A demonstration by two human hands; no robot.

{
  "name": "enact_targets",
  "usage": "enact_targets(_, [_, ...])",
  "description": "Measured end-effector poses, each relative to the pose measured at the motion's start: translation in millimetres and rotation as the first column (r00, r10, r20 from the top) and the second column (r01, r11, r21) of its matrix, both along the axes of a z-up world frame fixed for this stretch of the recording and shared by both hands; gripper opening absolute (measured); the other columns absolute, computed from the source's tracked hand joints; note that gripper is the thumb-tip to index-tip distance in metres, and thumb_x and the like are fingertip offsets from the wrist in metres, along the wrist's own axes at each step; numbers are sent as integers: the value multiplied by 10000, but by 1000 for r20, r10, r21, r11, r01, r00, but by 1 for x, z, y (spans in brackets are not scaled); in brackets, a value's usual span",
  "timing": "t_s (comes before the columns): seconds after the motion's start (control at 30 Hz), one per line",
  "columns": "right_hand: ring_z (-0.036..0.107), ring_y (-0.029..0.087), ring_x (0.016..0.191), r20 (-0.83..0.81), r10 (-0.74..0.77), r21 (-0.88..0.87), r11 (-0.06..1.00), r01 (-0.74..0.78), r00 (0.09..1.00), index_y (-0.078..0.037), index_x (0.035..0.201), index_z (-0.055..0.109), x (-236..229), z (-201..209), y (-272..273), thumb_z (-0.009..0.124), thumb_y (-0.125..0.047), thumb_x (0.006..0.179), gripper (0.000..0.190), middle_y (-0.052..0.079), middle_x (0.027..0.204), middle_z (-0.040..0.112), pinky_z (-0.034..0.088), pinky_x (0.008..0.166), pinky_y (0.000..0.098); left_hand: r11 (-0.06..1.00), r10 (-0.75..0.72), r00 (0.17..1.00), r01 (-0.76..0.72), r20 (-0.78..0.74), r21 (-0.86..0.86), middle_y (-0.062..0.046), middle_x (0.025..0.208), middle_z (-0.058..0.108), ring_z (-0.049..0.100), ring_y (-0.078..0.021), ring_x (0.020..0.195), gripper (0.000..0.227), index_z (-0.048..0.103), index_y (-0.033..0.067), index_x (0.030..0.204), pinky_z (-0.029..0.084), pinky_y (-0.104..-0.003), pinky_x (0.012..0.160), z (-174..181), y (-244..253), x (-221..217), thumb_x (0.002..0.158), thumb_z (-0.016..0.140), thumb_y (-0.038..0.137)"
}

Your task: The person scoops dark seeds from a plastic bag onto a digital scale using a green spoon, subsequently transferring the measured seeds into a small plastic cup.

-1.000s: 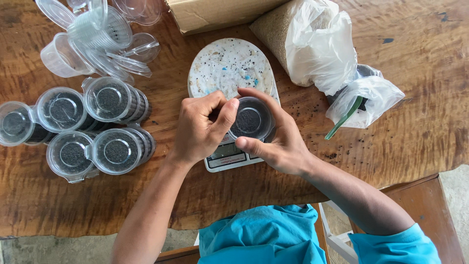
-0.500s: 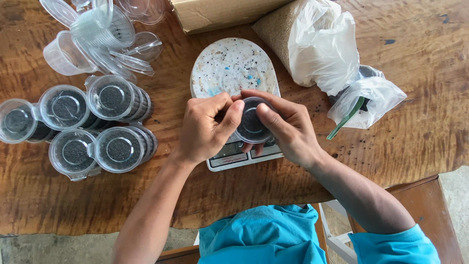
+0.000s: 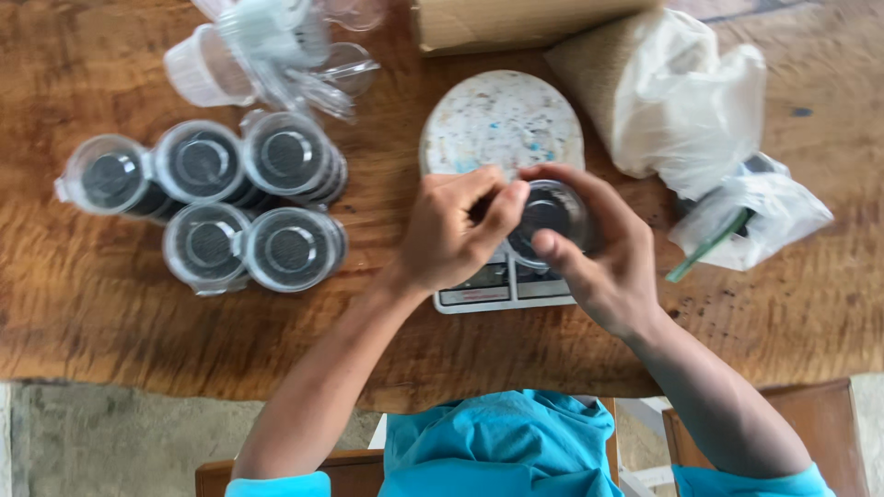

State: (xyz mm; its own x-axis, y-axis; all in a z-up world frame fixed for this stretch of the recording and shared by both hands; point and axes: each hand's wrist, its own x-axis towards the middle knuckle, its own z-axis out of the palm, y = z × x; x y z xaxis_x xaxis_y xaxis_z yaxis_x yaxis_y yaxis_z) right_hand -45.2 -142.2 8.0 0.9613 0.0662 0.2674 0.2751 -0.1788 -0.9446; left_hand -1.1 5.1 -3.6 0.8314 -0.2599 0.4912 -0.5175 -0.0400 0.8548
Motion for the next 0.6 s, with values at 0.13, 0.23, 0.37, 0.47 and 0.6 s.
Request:
enact_targets(0.13, [463,297,1228,168,116,-246,967,-73,979,53,1276,347,-5,5,3,716,-242,669,769,212,1283,459,380,1079,374,999,12,998,-14,58,37,15,551,379,362,-90,477,285,434,96,674,322,-276,476,-2,9,-3,916,409,245])
enact_targets(0.23, [517,323,1132,226,51,-289,957,18,973,145,1251,385,-7,-11,2,761,-39,641,740,271,1230,494,427,1020,376,999,10,998,-7,57,-49,1,589,456,419,-99,505,297,516,77,682,367,-280,516,-2,11,-5,908,417,242])
enact_targets(0.37, [531,323,1101,270,18,-457,883,111,963,153,1240,441,-7,-9,6,766,-92,680,692,273,1207,522,426,986,373,998,22,999,-21,27,-52,20,508,340,323,-88,459,391,411,101,593,293,-261,451,-1,20,-1,895,376,348])
enact_targets(0.47, [550,346,1058,323,51,-380,922,80,945,159,1253,423,-4,-14,7,747,-51,705,670,298,1189,524,464,960,380,993,21,995,-10,97,-118,18,492,300,269,-101,426,482,338,121,579,225,-268,420,-7,28,5,921,266,453])
enact_targets(0.6, [524,340,1055,359,59,-270,962,43,932,149,1275,370,2,-14,8,688,-83,757,651,270,1167,485,466,935,371,982,175,966,-158,189,-102,1,484,336,318,-126,397,432,359,111,600,275,-293,404,-7,40,9,936,247,358])
